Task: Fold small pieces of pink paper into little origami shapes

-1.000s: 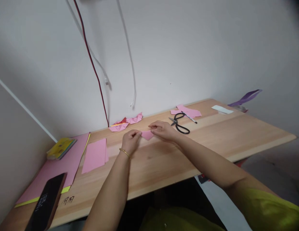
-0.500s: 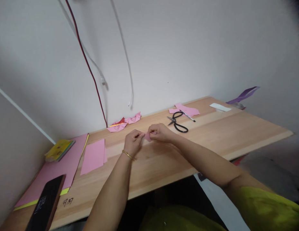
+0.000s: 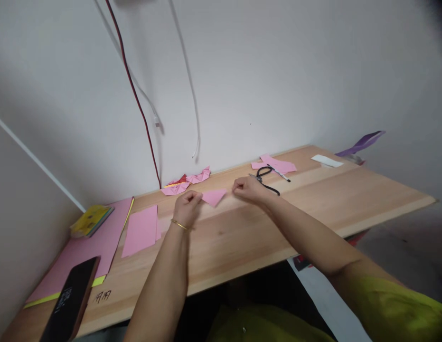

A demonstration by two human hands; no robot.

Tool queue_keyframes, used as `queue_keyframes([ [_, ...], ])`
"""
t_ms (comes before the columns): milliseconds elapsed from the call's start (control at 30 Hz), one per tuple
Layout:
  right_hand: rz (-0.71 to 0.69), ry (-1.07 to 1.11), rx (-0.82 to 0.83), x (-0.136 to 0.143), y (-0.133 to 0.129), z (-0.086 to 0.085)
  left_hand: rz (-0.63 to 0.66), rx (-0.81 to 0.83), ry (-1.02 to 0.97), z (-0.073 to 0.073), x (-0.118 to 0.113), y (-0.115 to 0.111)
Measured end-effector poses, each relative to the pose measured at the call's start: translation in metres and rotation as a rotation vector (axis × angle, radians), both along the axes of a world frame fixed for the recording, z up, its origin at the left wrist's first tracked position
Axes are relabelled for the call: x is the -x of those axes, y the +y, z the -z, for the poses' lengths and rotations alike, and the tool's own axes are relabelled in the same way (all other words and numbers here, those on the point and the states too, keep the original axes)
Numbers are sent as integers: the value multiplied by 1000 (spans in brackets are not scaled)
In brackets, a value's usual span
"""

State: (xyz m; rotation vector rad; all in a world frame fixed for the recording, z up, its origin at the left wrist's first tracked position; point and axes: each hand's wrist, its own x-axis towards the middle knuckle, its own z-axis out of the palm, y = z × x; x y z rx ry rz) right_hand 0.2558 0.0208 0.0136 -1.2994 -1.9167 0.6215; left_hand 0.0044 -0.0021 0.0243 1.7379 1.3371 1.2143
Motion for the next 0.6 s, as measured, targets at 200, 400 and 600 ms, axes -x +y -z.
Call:
queue_keyframes([
  [200,25,232,99,-4,0,-2,-78,55,-49,-4,7,2],
  [400,-217,484,256,28,-9,3,-2,41,-73,8,-1,4],
  [600,-207,402,113,25,-8,3,68,64,-54,14,-3,5],
])
